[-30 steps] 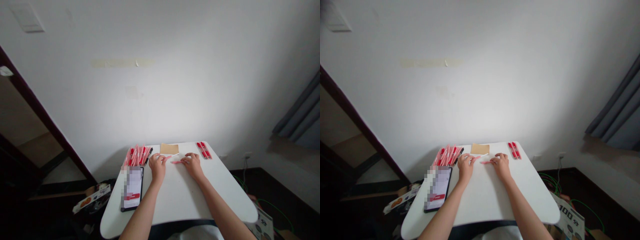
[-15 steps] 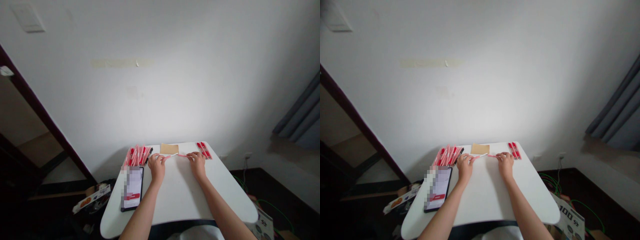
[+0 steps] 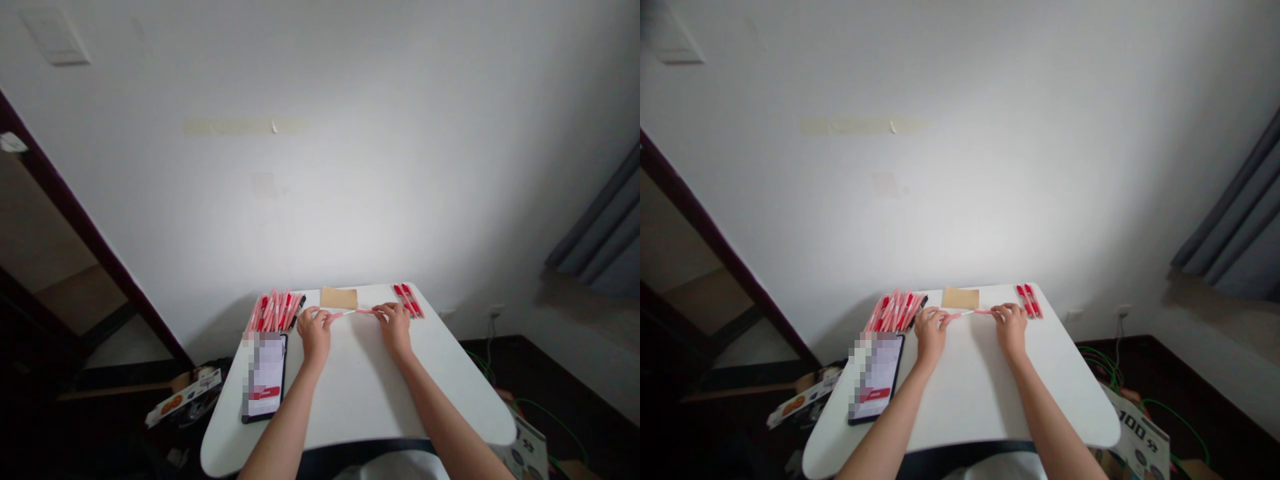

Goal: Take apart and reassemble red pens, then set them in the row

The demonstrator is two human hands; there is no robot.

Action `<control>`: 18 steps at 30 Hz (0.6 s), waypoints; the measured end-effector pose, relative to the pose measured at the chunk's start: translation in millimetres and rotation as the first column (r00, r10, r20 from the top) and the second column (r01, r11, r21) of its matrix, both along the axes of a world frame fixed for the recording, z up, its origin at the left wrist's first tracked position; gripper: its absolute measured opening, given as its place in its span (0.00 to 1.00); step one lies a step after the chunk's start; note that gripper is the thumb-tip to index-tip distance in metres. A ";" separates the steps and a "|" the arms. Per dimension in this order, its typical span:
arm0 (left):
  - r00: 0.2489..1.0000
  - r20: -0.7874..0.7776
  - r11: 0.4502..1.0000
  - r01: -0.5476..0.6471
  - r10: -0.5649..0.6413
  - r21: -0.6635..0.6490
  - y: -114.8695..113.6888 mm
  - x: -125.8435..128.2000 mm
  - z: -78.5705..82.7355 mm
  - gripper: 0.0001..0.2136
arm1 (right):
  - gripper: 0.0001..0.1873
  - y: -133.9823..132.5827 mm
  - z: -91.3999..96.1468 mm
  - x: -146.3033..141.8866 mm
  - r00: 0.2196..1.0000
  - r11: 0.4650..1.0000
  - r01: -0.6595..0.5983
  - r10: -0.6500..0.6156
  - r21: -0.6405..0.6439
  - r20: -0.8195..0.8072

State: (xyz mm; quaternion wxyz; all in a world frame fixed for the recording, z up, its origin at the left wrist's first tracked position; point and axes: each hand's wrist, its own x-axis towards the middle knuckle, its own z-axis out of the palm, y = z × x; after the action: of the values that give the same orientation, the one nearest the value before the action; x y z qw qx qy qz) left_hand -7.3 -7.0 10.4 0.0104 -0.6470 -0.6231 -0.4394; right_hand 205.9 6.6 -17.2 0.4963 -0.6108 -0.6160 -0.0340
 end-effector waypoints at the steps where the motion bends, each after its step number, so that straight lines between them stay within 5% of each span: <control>1: 1.000 0.000 1.000 0.004 -0.004 0.000 0.2 0.2 -0.6 0.04 | 0.16 -0.4 0.4 -0.5 1.000 1.000 -0.009 0.009 0.000 0.004; 18: 0.997 -0.005 0.997 0.076 -0.076 0.014 -0.3 3.1 -2.1 0.04 | 0.12 -5.8 7.6 -7.1 0.975 0.974 -0.215 0.218 -0.067 0.045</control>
State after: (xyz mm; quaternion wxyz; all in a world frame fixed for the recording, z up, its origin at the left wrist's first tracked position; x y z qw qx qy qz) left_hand -4.2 -7.3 8.4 -0.0002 -0.6710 -0.5949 -0.4425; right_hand 198.8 0.8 -9.7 0.4615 -0.5541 -0.6924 0.0234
